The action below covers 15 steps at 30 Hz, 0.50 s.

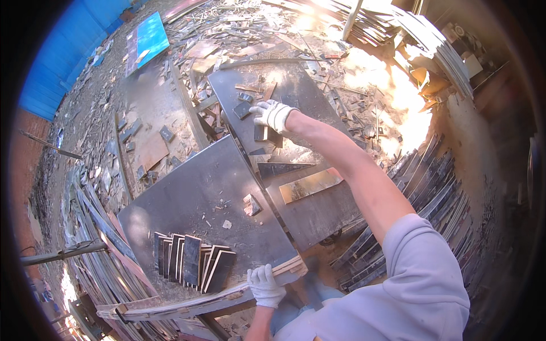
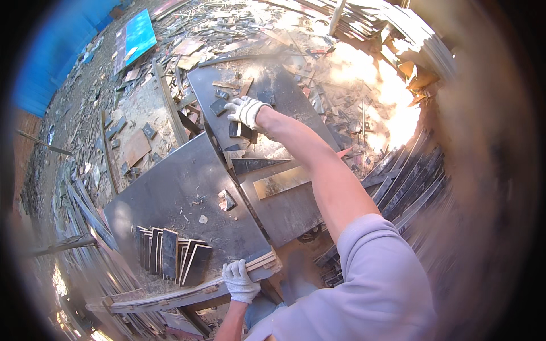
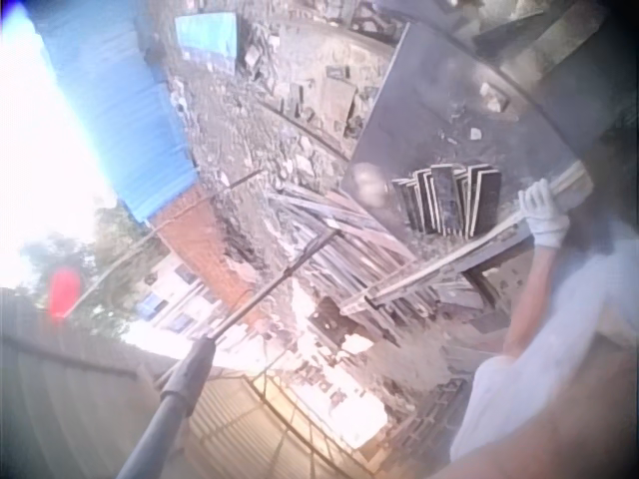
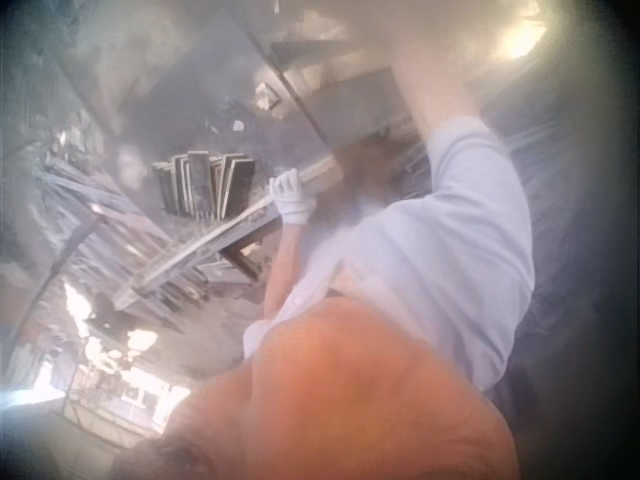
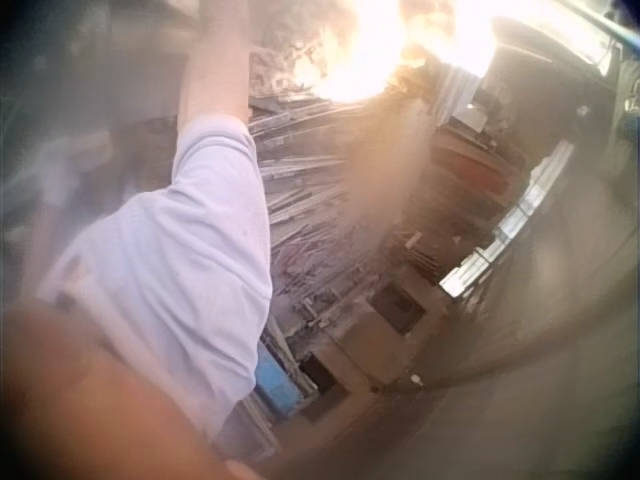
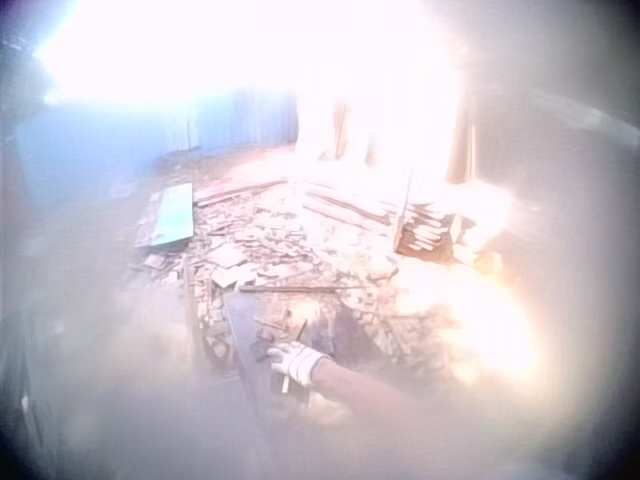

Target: The person selects long wooden strips from a pile, places them on a metal cutting table, and uses a guillotine-style blade to cut them into shorter pieces. The cut pieces are stacked and then moved to a nearby workbench.

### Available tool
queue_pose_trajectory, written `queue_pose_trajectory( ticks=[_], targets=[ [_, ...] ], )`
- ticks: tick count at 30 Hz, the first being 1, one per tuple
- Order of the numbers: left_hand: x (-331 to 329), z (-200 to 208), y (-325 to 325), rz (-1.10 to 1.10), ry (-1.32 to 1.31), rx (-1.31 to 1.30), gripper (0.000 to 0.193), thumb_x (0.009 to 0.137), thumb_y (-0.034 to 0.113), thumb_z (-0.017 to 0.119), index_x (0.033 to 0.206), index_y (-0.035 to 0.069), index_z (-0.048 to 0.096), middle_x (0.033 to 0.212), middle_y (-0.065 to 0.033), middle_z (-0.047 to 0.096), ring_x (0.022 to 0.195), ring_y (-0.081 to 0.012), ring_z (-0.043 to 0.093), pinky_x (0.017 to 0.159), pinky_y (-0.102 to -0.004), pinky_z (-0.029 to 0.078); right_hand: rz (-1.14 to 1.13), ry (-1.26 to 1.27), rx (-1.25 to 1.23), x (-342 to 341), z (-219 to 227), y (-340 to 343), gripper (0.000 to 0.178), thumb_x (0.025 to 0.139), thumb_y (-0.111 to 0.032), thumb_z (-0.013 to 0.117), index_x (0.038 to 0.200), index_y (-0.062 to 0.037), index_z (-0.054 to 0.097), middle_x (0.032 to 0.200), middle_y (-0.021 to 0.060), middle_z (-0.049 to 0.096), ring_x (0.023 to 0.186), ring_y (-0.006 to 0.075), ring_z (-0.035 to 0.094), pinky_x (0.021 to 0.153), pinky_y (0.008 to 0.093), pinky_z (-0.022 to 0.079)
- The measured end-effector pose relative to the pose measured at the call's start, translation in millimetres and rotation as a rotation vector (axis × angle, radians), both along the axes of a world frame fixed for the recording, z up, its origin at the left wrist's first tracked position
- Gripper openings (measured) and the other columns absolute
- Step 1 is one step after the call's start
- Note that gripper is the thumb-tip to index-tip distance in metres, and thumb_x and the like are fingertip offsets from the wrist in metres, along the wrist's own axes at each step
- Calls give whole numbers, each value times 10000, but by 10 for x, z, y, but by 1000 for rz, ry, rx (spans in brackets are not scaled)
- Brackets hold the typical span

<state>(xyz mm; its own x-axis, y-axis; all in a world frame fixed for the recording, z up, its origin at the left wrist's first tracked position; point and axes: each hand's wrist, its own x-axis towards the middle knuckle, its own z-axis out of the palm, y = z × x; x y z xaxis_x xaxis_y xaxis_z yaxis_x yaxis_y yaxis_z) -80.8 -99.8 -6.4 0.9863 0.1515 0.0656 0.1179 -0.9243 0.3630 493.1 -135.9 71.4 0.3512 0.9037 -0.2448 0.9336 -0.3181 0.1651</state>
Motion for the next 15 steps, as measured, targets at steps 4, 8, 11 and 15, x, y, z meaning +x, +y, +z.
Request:
queue_pose_trajectory(
  ticks=[4, 8, 11, 15],
  targets=[
    [85, 79, -2, -21, -20, 5, 772, 655, 280, 782, 1337, 71, 485, 1221, -126, 556, 1178, -361, 523, 1089, -617, 370, -41, 136, 122, -72, -58, -131, 681, 947, -41, 593, 1569, -289, 468, 1669, 53, 407, 1507, 299, 428, 1240, 445, 357],
    [29, 86, 39, -18, -36, 41, 825, 680, 389, 827, 1357, 67, 484, 1235, -145, 563, 1170, -371, 539, 1085, -618, 377, -148, 32, 5, -234, 129, -28, 810, 738, -208, 837, 1495, -219, 548, 1460, 147, 576, 1354, 344, 541, 1127, 456, 445],
    [74, 146, 66, -20, -37, 22, 835, 668, 369, 840, 1360, 69, 483, 1234, -149, 563, 1178, -368, 540, 1091, -615, 376, -373, 133, 165, -267, 192, -304, 609, 613, -336, 912, 1147, -93, 747, 1241, 165, 696, 1227, 346, 628, 997, 455, 527],
    [166, 200, 58, -49, -34, 29, 857, 636, 300, 858, 1365, 71, 469, 1219, -143, 561, 1192, -365, 537, 1100, -605, 373, -816, 745, 749, -753, 154, -1193, 534, 803, -428, 878, 1093, -15, 704, 1053, 147, 765, 984, 308, 742, 864, 427, 582]
  ],
)
